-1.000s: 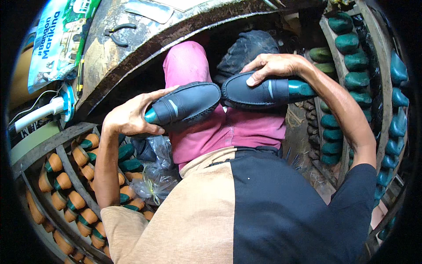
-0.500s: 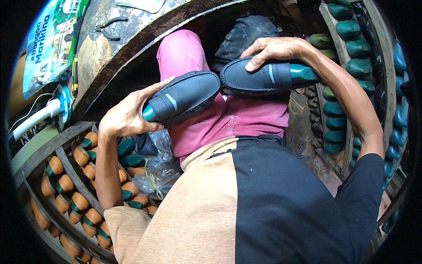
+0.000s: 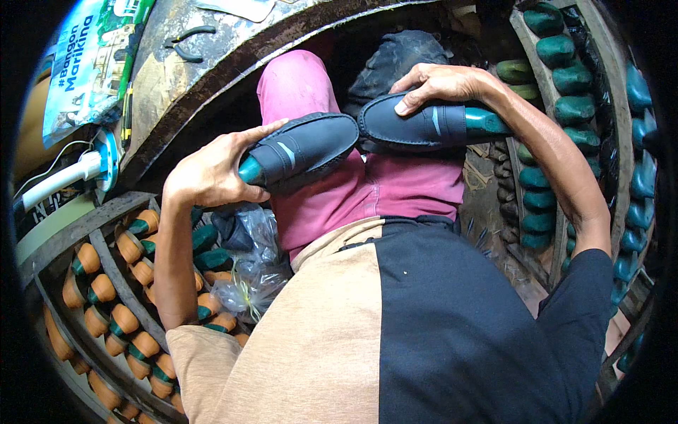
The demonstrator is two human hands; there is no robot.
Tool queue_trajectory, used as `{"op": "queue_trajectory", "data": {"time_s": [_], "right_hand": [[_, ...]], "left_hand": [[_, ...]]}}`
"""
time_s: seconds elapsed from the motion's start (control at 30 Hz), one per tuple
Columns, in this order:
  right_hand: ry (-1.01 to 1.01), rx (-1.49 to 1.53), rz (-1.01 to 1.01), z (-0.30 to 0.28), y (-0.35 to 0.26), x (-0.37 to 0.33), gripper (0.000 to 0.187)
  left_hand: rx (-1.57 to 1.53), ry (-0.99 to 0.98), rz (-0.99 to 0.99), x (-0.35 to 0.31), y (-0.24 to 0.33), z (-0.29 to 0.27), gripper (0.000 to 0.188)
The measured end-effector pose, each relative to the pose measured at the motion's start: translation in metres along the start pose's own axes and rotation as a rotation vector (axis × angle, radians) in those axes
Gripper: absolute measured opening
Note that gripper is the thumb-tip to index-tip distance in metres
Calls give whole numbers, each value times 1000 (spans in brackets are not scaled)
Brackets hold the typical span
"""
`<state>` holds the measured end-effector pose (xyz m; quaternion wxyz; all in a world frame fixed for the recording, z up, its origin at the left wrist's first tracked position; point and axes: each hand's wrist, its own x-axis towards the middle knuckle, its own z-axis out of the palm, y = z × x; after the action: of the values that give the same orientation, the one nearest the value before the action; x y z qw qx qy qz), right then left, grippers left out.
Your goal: The person uses a hammer and a curved metal tool to tap and shape the sole edge of a black slip-on shoe. They repeatedly reposition the shoe, tap along the perimeter, and briefly inspect the finished pair.
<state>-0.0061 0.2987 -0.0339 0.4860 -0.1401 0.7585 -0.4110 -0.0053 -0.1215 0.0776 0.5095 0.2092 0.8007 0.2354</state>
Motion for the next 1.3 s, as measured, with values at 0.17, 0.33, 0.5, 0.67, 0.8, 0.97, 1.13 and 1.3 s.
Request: {"op": "queue_trajectory", "data": {"time_s": [0.17,0.33,0.5,0.67,0.8,0.97,1.13,1.3], "right_hand": [[9,90,-82,6,0,-5,78],[43,72,-39,10,-6,-6,65],[46,44,-38,11,-8,-6,65],[145,27,-106,17,-2,-9,62],[171,35,-103,19,-1,-11,62],[216,16,-63,24,-3,-13,61],[244,105,-110,32,-1,-20,52],[233,194,-211,31,4,-14,51]], "left_hand": [[-243,30,166,1,-26,14,117],[-353,199,213,-1,-47,48,118],[-511,446,211,-15,-53,87,118],[-877,715,122,-29,-53,104,111],[-984,931,119,-24,-58,83,68],[-987,1126,177,-6,-88,7,45],[-864,1375,226,22,-122,-82,34],[-508,1530,-87,61,-164,-138,42]]}}
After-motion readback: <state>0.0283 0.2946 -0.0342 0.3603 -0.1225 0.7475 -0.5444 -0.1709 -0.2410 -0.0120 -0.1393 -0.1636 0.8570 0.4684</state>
